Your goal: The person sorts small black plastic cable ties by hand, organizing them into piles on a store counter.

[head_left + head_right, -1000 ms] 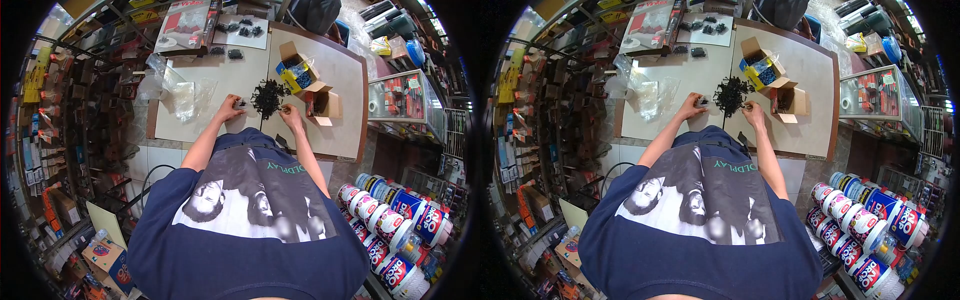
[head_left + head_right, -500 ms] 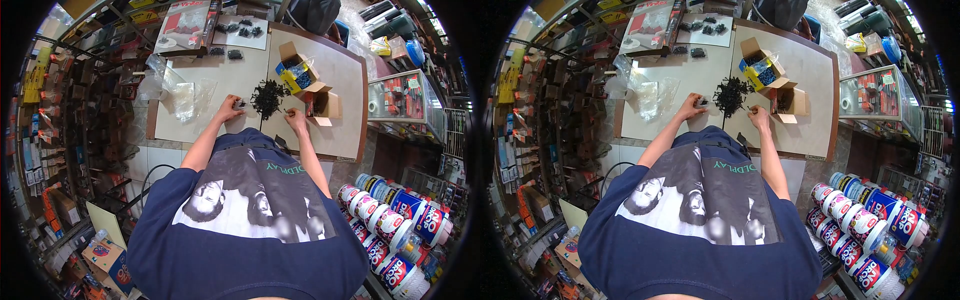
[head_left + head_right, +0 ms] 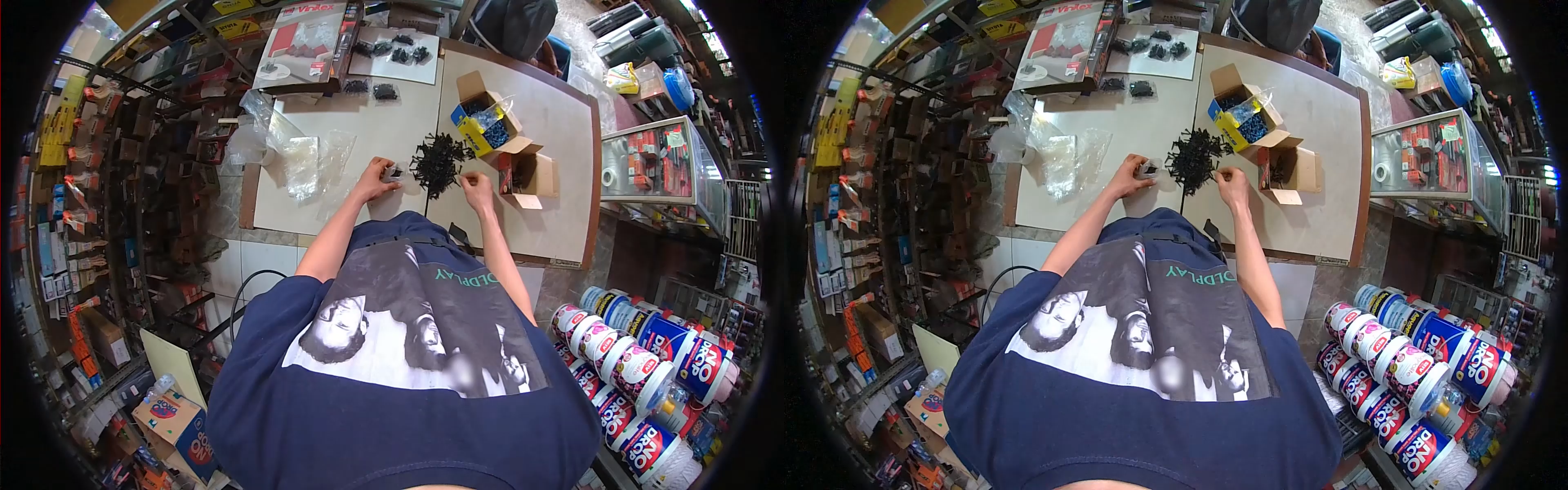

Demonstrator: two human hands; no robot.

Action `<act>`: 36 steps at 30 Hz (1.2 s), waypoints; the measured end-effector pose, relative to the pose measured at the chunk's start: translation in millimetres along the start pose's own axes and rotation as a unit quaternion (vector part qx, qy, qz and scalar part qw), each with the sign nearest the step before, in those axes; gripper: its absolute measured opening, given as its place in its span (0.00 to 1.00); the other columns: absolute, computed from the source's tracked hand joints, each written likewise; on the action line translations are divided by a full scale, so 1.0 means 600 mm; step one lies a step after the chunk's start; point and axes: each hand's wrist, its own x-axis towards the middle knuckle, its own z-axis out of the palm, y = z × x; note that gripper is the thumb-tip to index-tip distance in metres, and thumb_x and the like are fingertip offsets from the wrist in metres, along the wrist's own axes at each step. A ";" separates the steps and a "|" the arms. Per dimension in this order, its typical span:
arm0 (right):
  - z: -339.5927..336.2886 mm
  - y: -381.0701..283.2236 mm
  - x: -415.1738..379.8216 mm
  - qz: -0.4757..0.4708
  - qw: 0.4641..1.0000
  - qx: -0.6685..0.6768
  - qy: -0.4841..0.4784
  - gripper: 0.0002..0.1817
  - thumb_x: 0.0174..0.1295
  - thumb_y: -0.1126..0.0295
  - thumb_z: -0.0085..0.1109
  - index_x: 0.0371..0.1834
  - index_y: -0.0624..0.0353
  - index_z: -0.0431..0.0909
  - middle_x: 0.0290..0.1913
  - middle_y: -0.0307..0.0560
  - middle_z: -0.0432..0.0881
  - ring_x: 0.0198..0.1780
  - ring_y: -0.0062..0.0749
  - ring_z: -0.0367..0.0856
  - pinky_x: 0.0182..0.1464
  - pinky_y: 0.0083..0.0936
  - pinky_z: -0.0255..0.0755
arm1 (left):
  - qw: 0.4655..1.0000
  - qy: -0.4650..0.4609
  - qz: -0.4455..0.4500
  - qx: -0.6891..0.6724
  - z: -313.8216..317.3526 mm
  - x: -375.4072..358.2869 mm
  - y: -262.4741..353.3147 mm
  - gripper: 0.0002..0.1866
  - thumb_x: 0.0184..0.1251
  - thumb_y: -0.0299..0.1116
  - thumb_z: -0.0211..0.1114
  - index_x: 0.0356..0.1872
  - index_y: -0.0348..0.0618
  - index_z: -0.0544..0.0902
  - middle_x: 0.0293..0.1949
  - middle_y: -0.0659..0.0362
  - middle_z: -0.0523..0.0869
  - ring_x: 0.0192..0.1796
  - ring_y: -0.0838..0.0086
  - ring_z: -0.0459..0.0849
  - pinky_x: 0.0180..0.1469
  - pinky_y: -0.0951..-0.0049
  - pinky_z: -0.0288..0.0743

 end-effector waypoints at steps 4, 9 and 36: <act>-0.013 -0.129 -0.005 -0.088 0.989 0.083 -0.081 0.12 0.53 0.66 0.63 0.34 0.64 0.82 0.32 0.50 0.83 0.34 0.31 0.82 0.39 0.26 0.74 | 1.000 -0.002 -0.003 -0.009 0.001 0.001 -0.003 0.31 0.40 0.35 0.76 0.50 0.41 0.74 0.48 0.53 0.72 0.48 0.64 0.76 0.53 0.69 0.72; 0.019 -0.157 -0.013 -0.120 0.973 0.106 -0.165 0.14 0.53 0.64 0.63 0.34 0.65 0.81 0.34 0.51 0.83 0.36 0.32 0.82 0.39 0.26 0.75 | 0.999 -0.025 -0.024 -0.002 -0.004 -0.001 0.005 0.29 0.45 0.36 0.75 0.50 0.41 0.74 0.49 0.54 0.71 0.52 0.64 0.74 0.54 0.69 0.71; 0.002 0.020 -0.024 0.021 0.998 -0.036 -0.052 0.12 0.45 0.67 0.65 0.32 0.61 0.83 0.36 0.54 0.81 0.38 0.40 0.81 0.43 0.31 0.74 | 1.000 0.004 -0.007 -0.015 0.002 0.002 -0.003 0.30 0.39 0.35 0.77 0.48 0.42 0.75 0.47 0.55 0.72 0.45 0.66 0.75 0.52 0.70 0.72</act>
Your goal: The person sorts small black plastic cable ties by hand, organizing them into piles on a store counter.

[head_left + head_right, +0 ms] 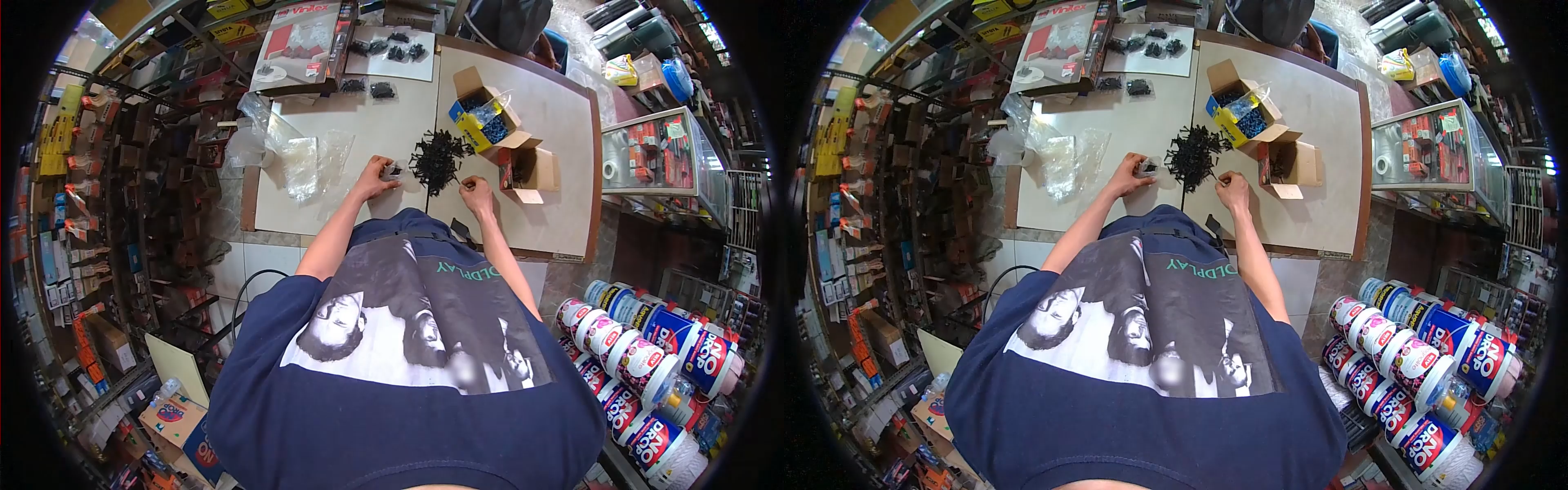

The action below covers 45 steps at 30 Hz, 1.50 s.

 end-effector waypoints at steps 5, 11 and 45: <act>0.008 0.002 0.004 -0.024 0.999 -0.004 0.024 0.11 0.47 0.67 0.64 0.31 0.62 0.82 0.34 0.52 0.82 0.36 0.38 0.82 0.41 0.29 0.74 | 1.000 0.000 -0.006 -0.014 0.001 -0.002 0.002 0.30 0.39 0.35 0.77 0.48 0.42 0.75 0.46 0.55 0.72 0.45 0.66 0.75 0.52 0.70 0.72; 0.010 -0.021 0.022 -0.019 0.999 0.019 0.029 0.11 0.50 0.67 0.64 0.32 0.63 0.82 0.29 0.49 0.83 0.32 0.33 0.82 0.39 0.26 0.74 | 1.000 -0.004 -0.002 0.000 -0.001 -0.001 0.002 0.30 0.39 0.35 0.77 0.48 0.42 0.75 0.47 0.54 0.72 0.47 0.65 0.75 0.52 0.69 0.72; 0.003 -0.033 0.017 -0.071 0.995 -0.041 -0.050 0.14 0.47 0.72 0.62 0.40 0.57 0.80 0.40 0.55 0.79 0.41 0.45 0.80 0.44 0.35 0.74 | 0.999 -0.027 -0.018 0.025 -0.008 -0.004 0.013 0.30 0.44 0.35 0.75 0.51 0.41 0.73 0.52 0.54 0.70 0.52 0.65 0.75 0.56 0.70 0.71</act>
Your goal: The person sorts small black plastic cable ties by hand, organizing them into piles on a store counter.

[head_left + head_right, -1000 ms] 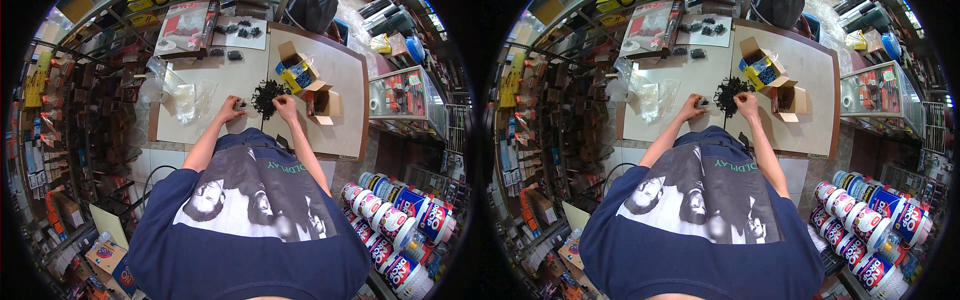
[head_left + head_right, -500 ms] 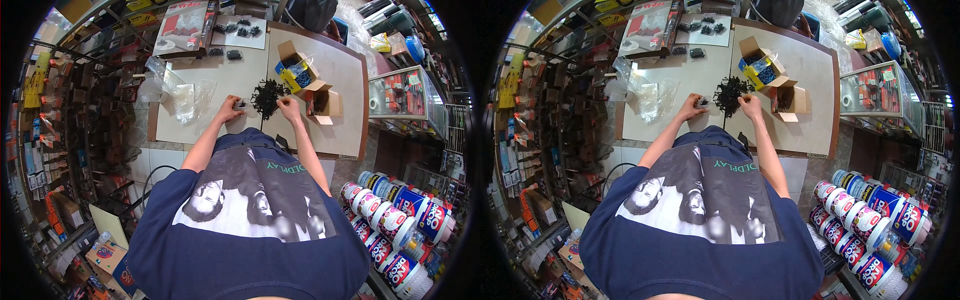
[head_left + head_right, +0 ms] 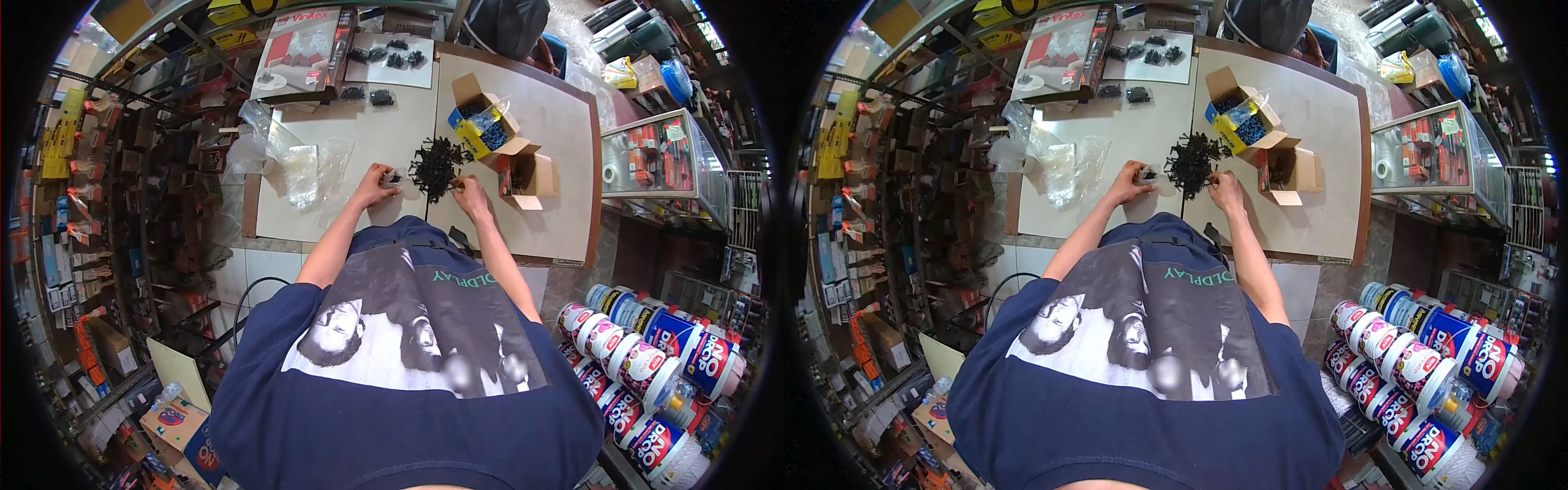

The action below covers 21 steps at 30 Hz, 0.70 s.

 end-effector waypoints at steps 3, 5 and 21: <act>-0.003 0.002 -0.010 -0.038 0.999 -0.029 0.019 0.12 0.50 0.72 0.62 0.39 0.60 0.80 0.38 0.54 0.78 0.38 0.41 0.81 0.42 0.32 0.74 | 1.000 -0.005 -0.003 -0.018 0.001 0.002 -0.003 0.30 0.44 0.35 0.75 0.51 0.41 0.73 0.52 0.54 0.70 0.54 0.64 0.74 0.58 0.70 0.70; -0.009 -0.001 -0.018 -0.050 0.997 -0.051 0.015 0.09 0.50 0.72 0.62 0.35 0.61 0.81 0.37 0.55 0.78 0.37 0.42 0.81 0.41 0.33 0.74 | 1.000 -0.005 -0.005 -0.024 0.002 0.003 -0.005 0.30 0.44 0.35 0.75 0.51 0.41 0.73 0.52 0.54 0.70 0.53 0.64 0.74 0.57 0.70 0.70; -0.026 -0.077 0.000 -0.049 0.991 0.124 0.031 0.09 0.50 0.69 0.62 0.31 0.64 0.80 0.33 0.51 0.81 0.33 0.33 0.81 0.37 0.26 0.74 | 0.999 0.022 0.000 -0.026 0.003 0.000 0.003 0.29 0.40 0.34 0.76 0.48 0.42 0.75 0.47 0.54 0.72 0.48 0.64 0.75 0.52 0.69 0.72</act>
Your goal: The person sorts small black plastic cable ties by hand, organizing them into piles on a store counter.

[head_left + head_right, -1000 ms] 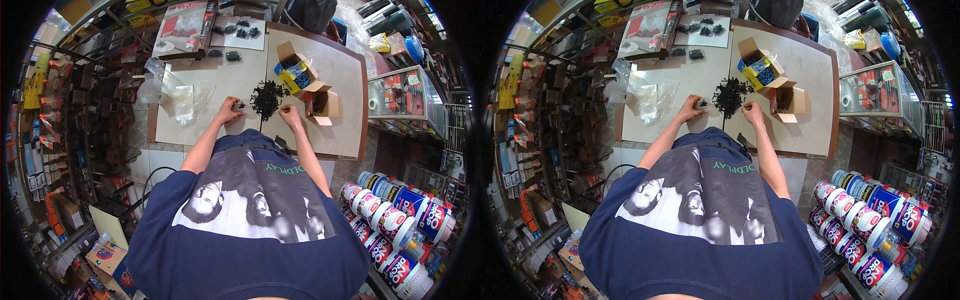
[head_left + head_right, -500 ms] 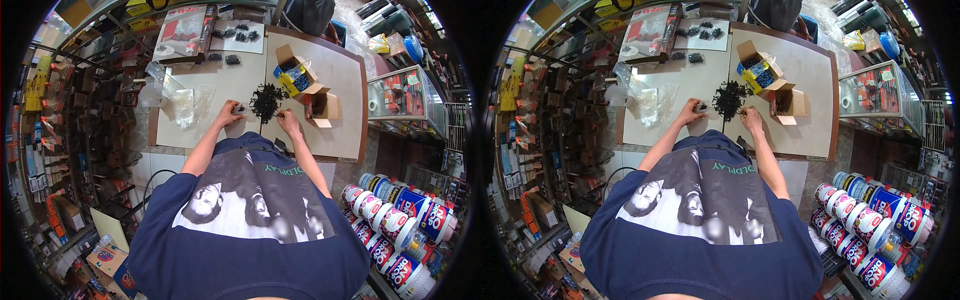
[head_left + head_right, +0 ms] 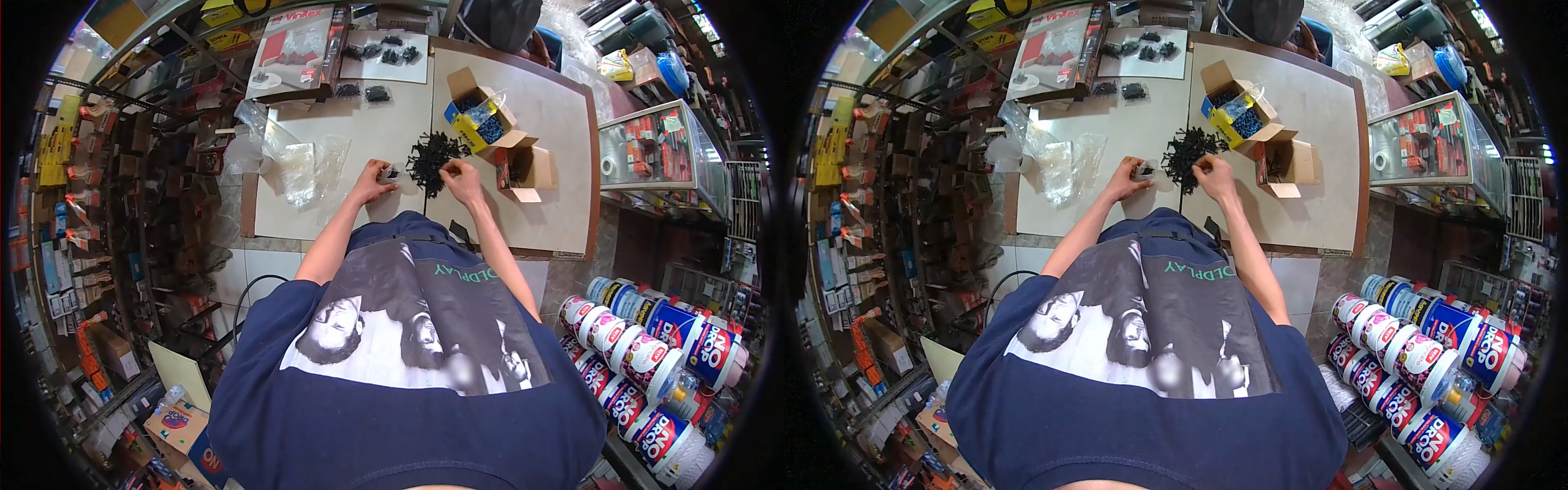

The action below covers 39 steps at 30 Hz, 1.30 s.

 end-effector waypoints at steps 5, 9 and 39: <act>0.047 -0.064 0.006 -0.025 0.994 0.080 -0.070 0.11 0.52 0.68 0.63 0.34 0.64 0.79 0.33 0.47 0.81 0.32 0.27 0.80 0.36 0.23 0.74 | 1.000 0.004 0.016 -0.006 0.003 0.002 -0.011 0.30 0.40 0.35 0.76 0.48 0.41 0.75 0.47 0.53 0.72 0.48 0.64 0.75 0.53 0.69 0.72; 0.041 -0.051 0.001 0.020 0.985 0.143 -0.094 0.13 0.54 0.66 0.63 0.36 0.64 0.78 0.30 0.45 0.82 0.31 0.25 0.79 0.36 0.23 0.74 | 1.000 0.004 0.025 0.009 0.003 0.003 -0.015 0.30 0.41 0.35 0.76 0.48 0.41 0.75 0.48 0.54 0.72 0.48 0.63 0.75 0.52 0.69 0.72; 0.001 0.063 -0.003 0.100 0.991 -0.063 0.055 0.09 0.50 0.67 0.61 0.32 0.61 0.82 0.28 0.50 0.84 0.32 0.37 0.83 0.38 0.28 0.75 | 1.000 0.003 0.015 0.004 0.001 0.002 -0.009 0.30 0.40 0.35 0.76 0.49 0.42 0.75 0.48 0.54 0.72 0.47 0.64 0.76 0.52 0.69 0.72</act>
